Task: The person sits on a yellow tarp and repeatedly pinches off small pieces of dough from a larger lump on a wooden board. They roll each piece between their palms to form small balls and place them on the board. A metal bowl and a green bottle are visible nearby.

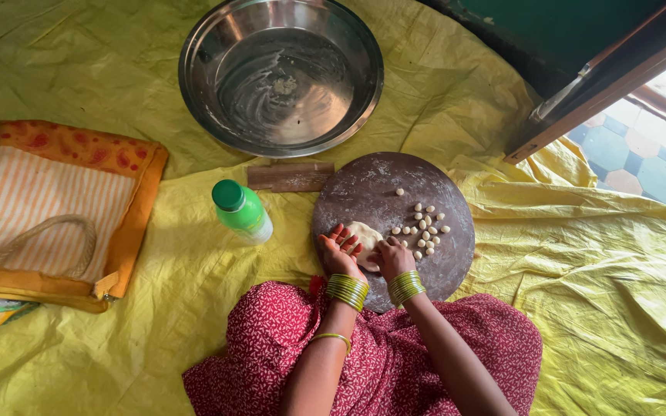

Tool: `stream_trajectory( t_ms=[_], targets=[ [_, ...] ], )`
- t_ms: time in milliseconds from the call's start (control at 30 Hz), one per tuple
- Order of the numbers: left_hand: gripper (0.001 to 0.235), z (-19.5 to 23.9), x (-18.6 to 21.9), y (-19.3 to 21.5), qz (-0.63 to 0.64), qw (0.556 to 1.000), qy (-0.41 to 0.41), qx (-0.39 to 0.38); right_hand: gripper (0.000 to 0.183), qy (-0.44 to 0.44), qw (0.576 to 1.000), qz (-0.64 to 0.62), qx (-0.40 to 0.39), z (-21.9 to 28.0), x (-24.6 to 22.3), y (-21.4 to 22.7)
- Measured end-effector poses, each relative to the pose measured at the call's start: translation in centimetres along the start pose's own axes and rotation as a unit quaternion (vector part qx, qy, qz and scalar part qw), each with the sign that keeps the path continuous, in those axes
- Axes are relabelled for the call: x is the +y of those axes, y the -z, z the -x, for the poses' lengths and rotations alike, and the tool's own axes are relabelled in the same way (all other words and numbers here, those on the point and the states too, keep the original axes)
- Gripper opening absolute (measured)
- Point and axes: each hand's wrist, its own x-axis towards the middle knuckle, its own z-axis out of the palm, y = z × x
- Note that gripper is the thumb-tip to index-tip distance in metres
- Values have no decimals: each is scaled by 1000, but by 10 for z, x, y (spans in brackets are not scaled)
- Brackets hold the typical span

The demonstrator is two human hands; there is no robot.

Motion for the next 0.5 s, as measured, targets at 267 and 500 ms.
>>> stream_trajectory(
  t_ms=[267,500],
  targets=[
    [64,-17,-17,10,-6,1000,9,11,33,-250,930,-266,53,28,70,-7],
    [64,-46,-48,21,-54,997,55,-21,53,-152,987,-53,-13,48,44,6]
  ],
)
